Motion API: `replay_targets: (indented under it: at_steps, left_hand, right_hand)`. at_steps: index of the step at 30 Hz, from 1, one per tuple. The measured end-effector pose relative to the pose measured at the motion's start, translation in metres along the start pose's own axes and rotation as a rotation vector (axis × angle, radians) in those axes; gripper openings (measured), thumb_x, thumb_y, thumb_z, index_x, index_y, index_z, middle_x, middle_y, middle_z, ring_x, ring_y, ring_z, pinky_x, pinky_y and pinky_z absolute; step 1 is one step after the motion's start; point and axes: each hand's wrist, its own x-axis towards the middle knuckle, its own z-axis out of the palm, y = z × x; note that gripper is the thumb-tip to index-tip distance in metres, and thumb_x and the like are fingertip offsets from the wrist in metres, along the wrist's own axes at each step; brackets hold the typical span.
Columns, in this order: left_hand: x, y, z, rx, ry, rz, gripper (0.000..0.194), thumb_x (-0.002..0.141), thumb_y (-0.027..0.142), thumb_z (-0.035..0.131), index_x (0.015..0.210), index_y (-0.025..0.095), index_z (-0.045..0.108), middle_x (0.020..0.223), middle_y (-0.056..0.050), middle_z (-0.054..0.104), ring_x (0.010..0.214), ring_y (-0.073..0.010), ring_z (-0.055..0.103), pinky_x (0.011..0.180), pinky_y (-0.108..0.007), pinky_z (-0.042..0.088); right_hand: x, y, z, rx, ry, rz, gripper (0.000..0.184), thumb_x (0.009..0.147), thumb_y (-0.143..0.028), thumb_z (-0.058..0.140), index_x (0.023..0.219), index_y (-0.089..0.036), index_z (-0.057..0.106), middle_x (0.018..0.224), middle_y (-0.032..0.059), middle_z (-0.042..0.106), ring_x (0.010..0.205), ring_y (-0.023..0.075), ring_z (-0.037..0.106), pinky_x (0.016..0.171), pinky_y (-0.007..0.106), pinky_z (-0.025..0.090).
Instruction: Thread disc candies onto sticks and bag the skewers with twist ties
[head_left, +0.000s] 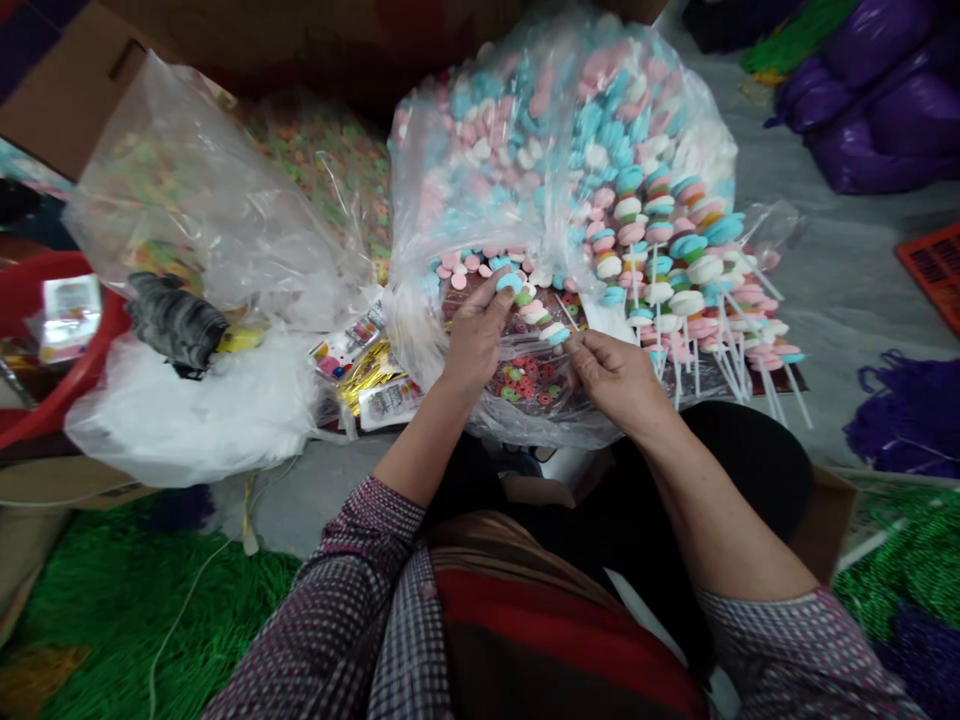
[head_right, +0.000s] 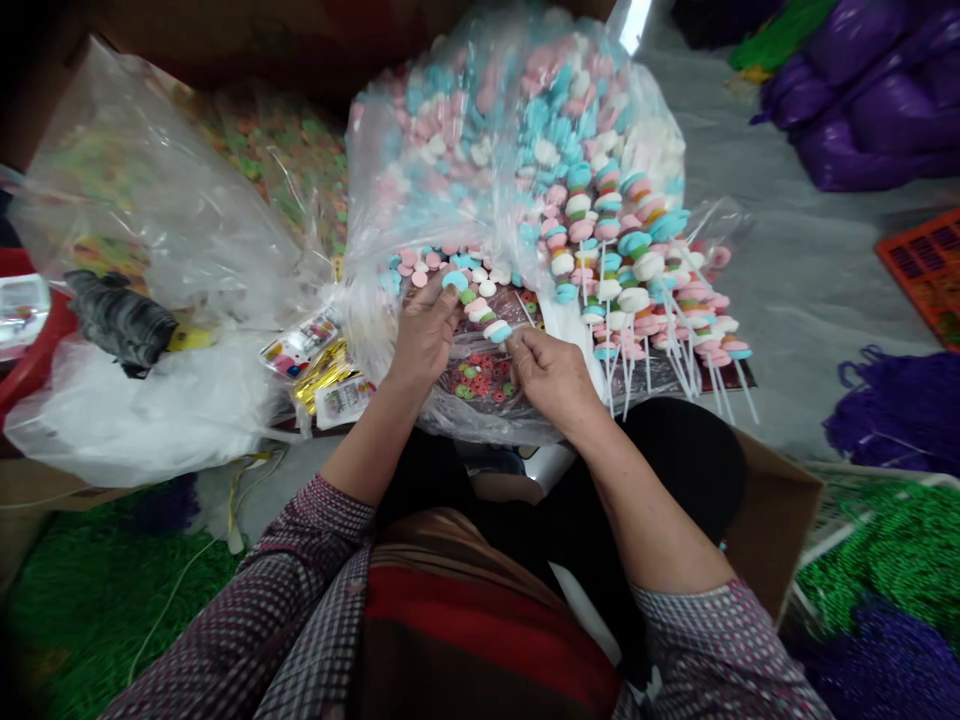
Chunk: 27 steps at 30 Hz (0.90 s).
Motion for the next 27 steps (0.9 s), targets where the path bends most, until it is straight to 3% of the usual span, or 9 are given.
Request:
replay_targets:
  at_steps: [7, 12, 17, 22, 25, 27]
  left_hand:
    - [-0.006, 0.005, -0.008, 0.358, 0.035, 0.160, 0.032, 0.101, 0.037, 0.060, 0.129, 0.032, 0.073, 0.136, -0.001, 0.075, 0.132, -0.0177, 0.064, 0.116, -0.038, 0.049]
    - [-0.010, -0.001, -0.005, 0.429, 0.087, 0.181, 0.041, 0.103, 0.047, 0.053, 0.132, 0.024, 0.071, 0.125, -0.007, 0.079, 0.126, -0.0213, 0.068, 0.112, -0.038, 0.051]
    - [-0.008, -0.010, -0.005, 0.448, 0.141, 0.301, 0.055, 0.102, 0.063, 0.047, 0.126, 0.023, 0.074, 0.117, -0.008, 0.082, 0.115, -0.0220, 0.073, 0.107, -0.039, 0.056]
    - [-0.003, -0.010, -0.012, 0.425, 0.179, 0.385, 0.055, 0.100, 0.068, 0.048, 0.125, 0.026, 0.075, 0.130, -0.008, 0.078, 0.124, -0.0219, 0.071, 0.112, -0.040, 0.054]
    - [-0.002, -0.009, -0.017, 0.423, 0.236, 0.393, 0.060, 0.100, 0.070, 0.047, 0.127, 0.023, 0.073, 0.134, -0.009, 0.076, 0.128, -0.0219, 0.069, 0.116, -0.038, 0.052]
    - [-0.003, -0.009, -0.018, 0.424, 0.245, 0.405, 0.062, 0.100, 0.070, 0.046, 0.131, 0.023, 0.071, 0.138, -0.010, 0.074, 0.133, -0.0226, 0.066, 0.118, -0.038, 0.050]
  right_hand:
    - [-0.001, -0.005, 0.000, -0.014, 0.015, 0.053, 0.042, 0.099, -0.040, 0.052, 0.061, -0.024, 0.054, 0.053, 0.0001, 0.060, 0.053, 0.0154, 0.053, 0.060, 0.030, 0.039]
    - [-0.004, -0.016, 0.012, -0.027, 0.058, 0.044, 0.035, 0.101, -0.032, 0.049, 0.066, -0.026, 0.047, 0.056, 0.0000, 0.059, 0.057, 0.0171, 0.056, 0.065, 0.031, 0.041]
    - [0.000, -0.017, 0.025, -0.073, 0.035, 0.090, 0.034, 0.102, -0.027, 0.045, 0.069, -0.026, 0.042, 0.058, -0.0004, 0.058, 0.060, 0.0169, 0.056, 0.066, 0.029, 0.040]
    - [0.005, -0.011, 0.025, -0.009, -0.063, 0.054, 0.029, 0.101, -0.024, 0.049, 0.072, -0.023, 0.050, 0.064, -0.0014, 0.061, 0.065, 0.0149, 0.058, 0.070, 0.026, 0.042]
    - [0.005, -0.010, 0.016, 0.027, -0.201, 0.011, 0.020, 0.098, -0.019, 0.051, 0.080, -0.021, 0.060, 0.069, -0.0019, 0.066, 0.068, 0.0145, 0.061, 0.073, 0.025, 0.044]
    - [0.003, -0.010, 0.005, 0.027, -0.225, 0.025, 0.026, 0.099, -0.023, 0.050, 0.074, -0.021, 0.059, 0.063, -0.0024, 0.064, 0.063, 0.0138, 0.059, 0.070, 0.025, 0.043]
